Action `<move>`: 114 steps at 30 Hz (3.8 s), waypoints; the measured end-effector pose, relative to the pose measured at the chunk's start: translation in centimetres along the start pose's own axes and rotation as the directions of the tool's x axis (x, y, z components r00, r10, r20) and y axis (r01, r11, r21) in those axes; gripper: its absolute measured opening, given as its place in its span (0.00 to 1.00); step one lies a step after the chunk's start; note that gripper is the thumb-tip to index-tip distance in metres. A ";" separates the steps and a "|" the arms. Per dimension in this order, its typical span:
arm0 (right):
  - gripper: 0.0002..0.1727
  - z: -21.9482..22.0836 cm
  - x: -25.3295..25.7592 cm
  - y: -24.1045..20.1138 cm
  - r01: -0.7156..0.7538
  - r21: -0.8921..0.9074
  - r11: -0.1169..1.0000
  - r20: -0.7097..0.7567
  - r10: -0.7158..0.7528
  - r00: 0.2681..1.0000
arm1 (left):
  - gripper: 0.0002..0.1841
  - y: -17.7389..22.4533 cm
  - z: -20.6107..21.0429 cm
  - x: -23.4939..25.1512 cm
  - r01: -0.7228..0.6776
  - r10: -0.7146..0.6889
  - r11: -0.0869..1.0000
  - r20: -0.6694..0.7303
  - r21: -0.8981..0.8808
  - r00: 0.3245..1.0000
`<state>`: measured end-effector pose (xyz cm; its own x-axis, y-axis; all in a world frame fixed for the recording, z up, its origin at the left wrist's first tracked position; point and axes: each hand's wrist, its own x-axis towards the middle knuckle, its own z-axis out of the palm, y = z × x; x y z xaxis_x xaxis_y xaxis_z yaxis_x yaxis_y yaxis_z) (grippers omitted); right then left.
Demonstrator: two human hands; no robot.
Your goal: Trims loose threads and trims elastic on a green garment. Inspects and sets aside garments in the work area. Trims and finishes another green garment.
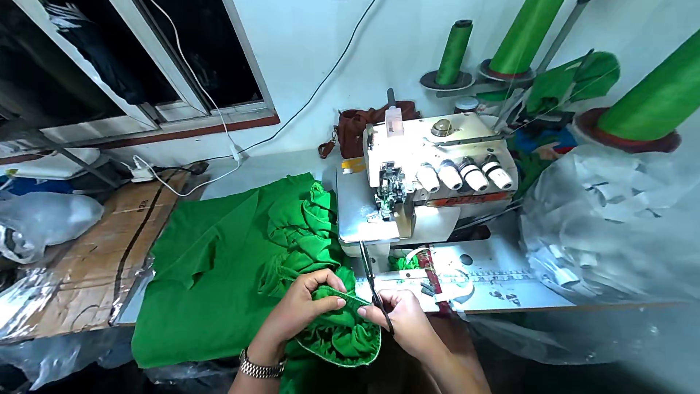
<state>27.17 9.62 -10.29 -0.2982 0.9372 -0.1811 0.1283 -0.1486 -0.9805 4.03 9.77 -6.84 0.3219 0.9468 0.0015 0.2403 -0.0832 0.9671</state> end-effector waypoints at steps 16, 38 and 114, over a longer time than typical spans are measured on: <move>0.11 3.2 -1.4 3.0 0.401 -0.512 0.760 -0.326 -0.603 0.728 | 0.04 -2.6 1.2 -1.6 -0.331 0.328 0.943 -0.190 0.018 0.925; 0.15 3.0 -1.6 2.5 0.431 -0.527 0.732 -0.267 -0.624 0.734 | 0.05 -2.4 1.3 -1.6 -0.307 0.314 0.949 -0.149 0.070 0.937; 0.29 -0.4 -3.5 2.7 0.308 -0.875 0.372 -0.003 -0.643 0.766 | 0.25 -2.6 1.2 -1.6 -0.206 0.170 0.973 -0.277 -0.103 0.946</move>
<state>28.96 6.06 -12.26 -0.3078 0.8146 0.4916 0.7838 0.5100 -0.3544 4.00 8.14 -9.69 0.0916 0.9672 0.2368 0.0737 -0.2437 0.9670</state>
